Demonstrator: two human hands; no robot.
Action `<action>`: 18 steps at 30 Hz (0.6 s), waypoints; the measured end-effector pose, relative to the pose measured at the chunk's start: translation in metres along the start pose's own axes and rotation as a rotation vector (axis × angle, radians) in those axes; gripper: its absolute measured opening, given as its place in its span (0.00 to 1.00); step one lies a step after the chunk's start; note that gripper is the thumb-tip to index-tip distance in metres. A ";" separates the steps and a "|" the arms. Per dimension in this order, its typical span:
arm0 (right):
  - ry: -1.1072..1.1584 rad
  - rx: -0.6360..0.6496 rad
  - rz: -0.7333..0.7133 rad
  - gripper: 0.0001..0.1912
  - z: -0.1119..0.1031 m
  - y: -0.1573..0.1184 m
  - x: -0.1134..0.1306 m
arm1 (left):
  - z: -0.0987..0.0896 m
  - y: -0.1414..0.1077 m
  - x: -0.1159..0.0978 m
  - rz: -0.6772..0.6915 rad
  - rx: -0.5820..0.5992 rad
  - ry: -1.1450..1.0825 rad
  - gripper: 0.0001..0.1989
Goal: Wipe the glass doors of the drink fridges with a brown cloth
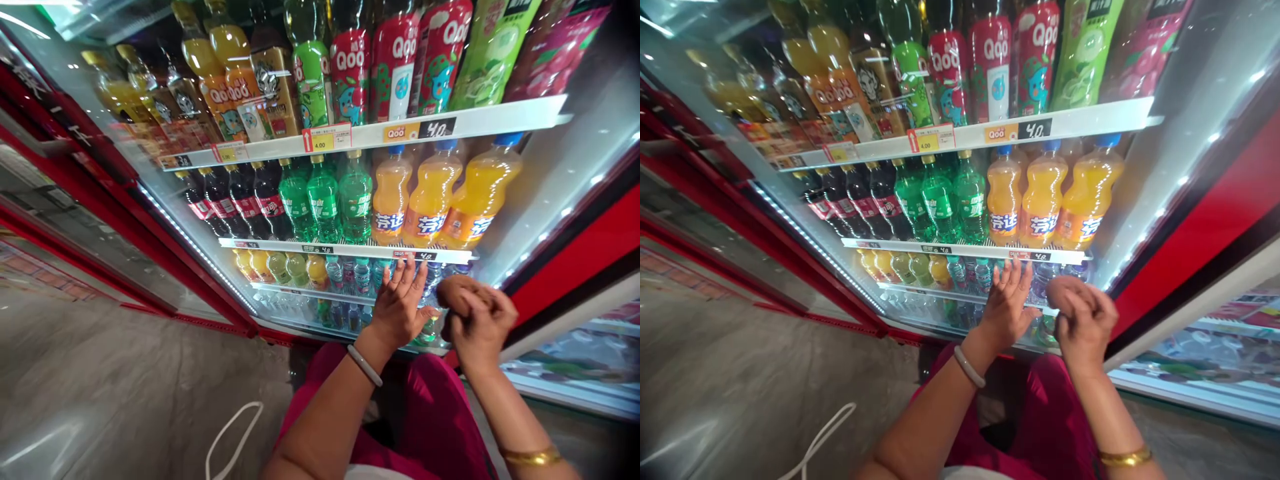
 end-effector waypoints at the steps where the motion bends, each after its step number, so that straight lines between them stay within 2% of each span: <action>1: -0.020 -0.064 0.037 0.27 -0.007 0.003 -0.009 | 0.001 -0.002 0.000 0.006 -0.004 0.008 0.44; 3: -0.066 -0.173 0.086 0.33 -0.018 0.015 -0.016 | 0.002 -0.004 0.001 0.001 -0.011 0.018 0.46; 5: -0.078 -0.204 0.074 0.36 -0.018 0.028 -0.006 | 0.001 -0.005 0.001 -0.016 -0.019 0.014 0.46; 8: -0.035 -0.076 0.001 0.33 0.000 0.025 0.017 | -0.002 -0.007 0.003 -0.034 -0.034 0.006 0.46; 11: 0.025 0.082 -0.092 0.24 0.017 -0.002 0.025 | -0.002 -0.013 0.010 -0.044 -0.057 0.034 0.44; 14: 0.018 0.051 0.001 0.25 0.009 -0.011 0.007 | -0.001 -0.019 0.018 -0.051 -0.070 0.065 0.43; 16: -0.013 -0.020 0.087 0.29 -0.001 0.000 0.003 | -0.001 -0.022 0.020 -0.054 -0.073 0.074 0.43; 18: -0.030 -0.055 0.112 0.32 -0.004 0.016 0.013 | 0.000 -0.023 0.021 -0.071 -0.068 0.075 0.43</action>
Point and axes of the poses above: each hand's wrist, its own y-axis towards the middle knuckle, its own z-axis out of the palm, x = y × z, the point moved 8 cm from there along y, towards the middle knuckle, and after that the axes turned 12 degrees about -y, right-handed, at the moved point
